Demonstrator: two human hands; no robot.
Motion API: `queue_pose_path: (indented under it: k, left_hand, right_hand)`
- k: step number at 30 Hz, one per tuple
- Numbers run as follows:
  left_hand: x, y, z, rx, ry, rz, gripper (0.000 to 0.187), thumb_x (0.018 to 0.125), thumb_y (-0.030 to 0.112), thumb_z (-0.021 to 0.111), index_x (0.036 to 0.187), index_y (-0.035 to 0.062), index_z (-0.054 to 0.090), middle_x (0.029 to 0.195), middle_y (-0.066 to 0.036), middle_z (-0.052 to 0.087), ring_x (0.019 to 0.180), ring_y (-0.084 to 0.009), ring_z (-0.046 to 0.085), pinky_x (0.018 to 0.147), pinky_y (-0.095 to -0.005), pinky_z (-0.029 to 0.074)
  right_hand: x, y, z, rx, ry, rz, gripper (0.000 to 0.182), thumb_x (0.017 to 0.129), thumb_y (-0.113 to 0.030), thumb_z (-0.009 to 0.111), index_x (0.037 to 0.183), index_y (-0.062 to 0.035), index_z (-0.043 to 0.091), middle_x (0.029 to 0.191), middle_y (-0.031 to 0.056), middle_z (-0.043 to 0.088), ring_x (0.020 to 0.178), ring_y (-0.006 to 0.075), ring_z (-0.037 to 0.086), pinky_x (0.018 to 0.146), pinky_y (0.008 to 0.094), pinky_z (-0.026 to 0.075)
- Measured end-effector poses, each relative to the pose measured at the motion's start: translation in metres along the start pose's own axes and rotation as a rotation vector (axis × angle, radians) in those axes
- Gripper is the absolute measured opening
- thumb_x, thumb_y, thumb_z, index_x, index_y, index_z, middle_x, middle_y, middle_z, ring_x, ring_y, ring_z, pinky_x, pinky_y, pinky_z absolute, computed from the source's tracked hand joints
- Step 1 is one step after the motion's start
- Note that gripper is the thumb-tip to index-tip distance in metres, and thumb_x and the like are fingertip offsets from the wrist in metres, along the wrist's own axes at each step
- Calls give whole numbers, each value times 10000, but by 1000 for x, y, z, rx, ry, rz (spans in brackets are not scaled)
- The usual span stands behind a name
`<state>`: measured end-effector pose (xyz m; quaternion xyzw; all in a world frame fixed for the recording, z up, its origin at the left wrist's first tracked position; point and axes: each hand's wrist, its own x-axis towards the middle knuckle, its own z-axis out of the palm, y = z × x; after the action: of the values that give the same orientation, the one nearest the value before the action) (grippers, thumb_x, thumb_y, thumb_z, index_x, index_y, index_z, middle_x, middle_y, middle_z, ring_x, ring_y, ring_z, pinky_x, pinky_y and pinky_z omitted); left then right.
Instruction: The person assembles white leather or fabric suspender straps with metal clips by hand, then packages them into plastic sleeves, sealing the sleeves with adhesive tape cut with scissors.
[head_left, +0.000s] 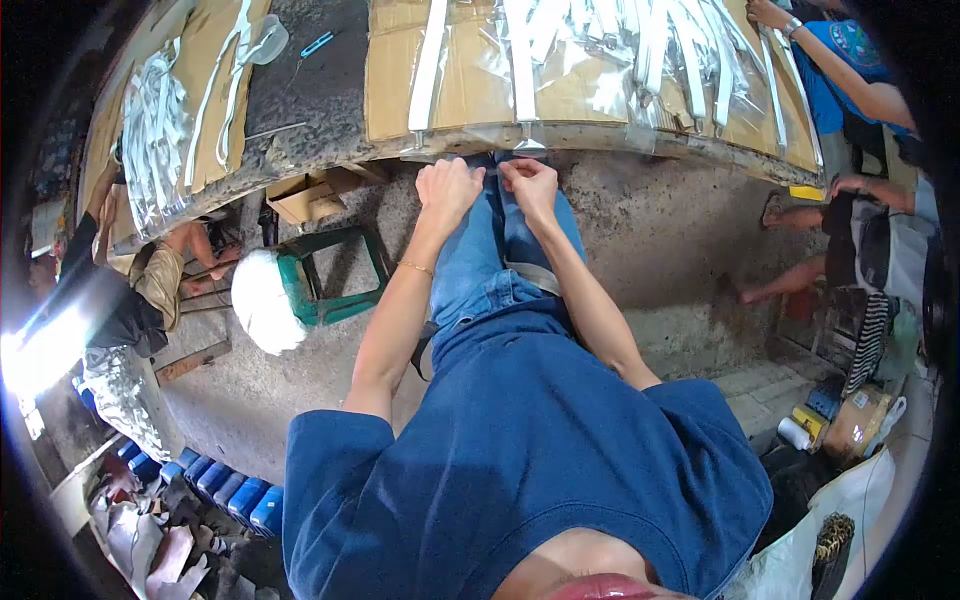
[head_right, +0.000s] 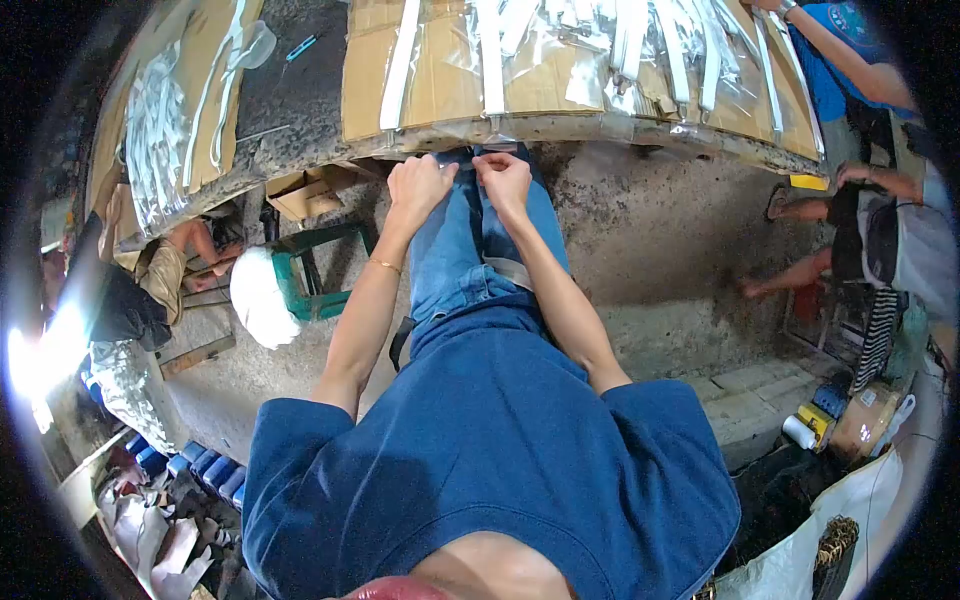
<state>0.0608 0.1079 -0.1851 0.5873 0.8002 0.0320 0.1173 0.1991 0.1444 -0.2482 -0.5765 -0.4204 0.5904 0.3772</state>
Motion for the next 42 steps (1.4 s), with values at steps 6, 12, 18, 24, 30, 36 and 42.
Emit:
queue_pose_path:
  k: [6,12,18,24,30,36,42]
  left_hand:
    - [1,3,0,-35,-36,-80,452,860,454,622,830,14,723,855,-226,695,822,-382,684,759,-463,533]
    - [6,4,5,-68,-29,-87,454,870,451,608,834,17,734,847,-236,693,804,-391,683,763,-463,533]
    - [-1,3,4,-138,-28,-74,453,874,459,599,849,30,740,813,-255,682,780,-405,677,748,-472,532]
    - [-7,0,10,-154,2,-61,434,876,464,596,860,58,748,798,-260,677,769,-414,671,730,-483,529]
    - [-3,-4,21,-135,28,-50,426,891,458,585,861,68,753,781,-241,680,740,-407,667,714,-478,527]
    - [-5,-4,30,-130,99,-5,435,876,432,611,733,39,728,735,-207,686,679,-370,676,736,-457,511]
    - [-8,-1,25,-119,94,-2,369,871,386,628,835,29,715,759,-205,690,687,-371,675,721,-474,510]
  right_hand:
    - [6,10,1,-9,-3,1,178,805,-125,754,877,35,724,732,75,709,609,104,629,566,249,501]
    - [14,16,2,31,14,-18,165,815,-104,741,876,47,717,744,77,712,626,107,636,566,255,503]
    - [9,12,0,197,-33,32,150,854,-79,710,913,56,679,805,103,702,681,151,675,610,278,564]
    - [4,14,-2,240,-74,-1,127,864,-60,699,914,50,660,828,117,694,697,170,683,635,284,580]
    - [10,22,-1,217,-50,11,133,866,-57,697,916,61,660,820,116,695,699,174,686,634,281,577]
    - [14,27,2,35,-1,-22,133,860,-63,699,905,60,674,795,112,705,674,161,684,619,278,564]
    - [12,27,1,-87,25,-34,152,842,-83,707,887,61,686,753,114,709,663,144,679,604,274,542]
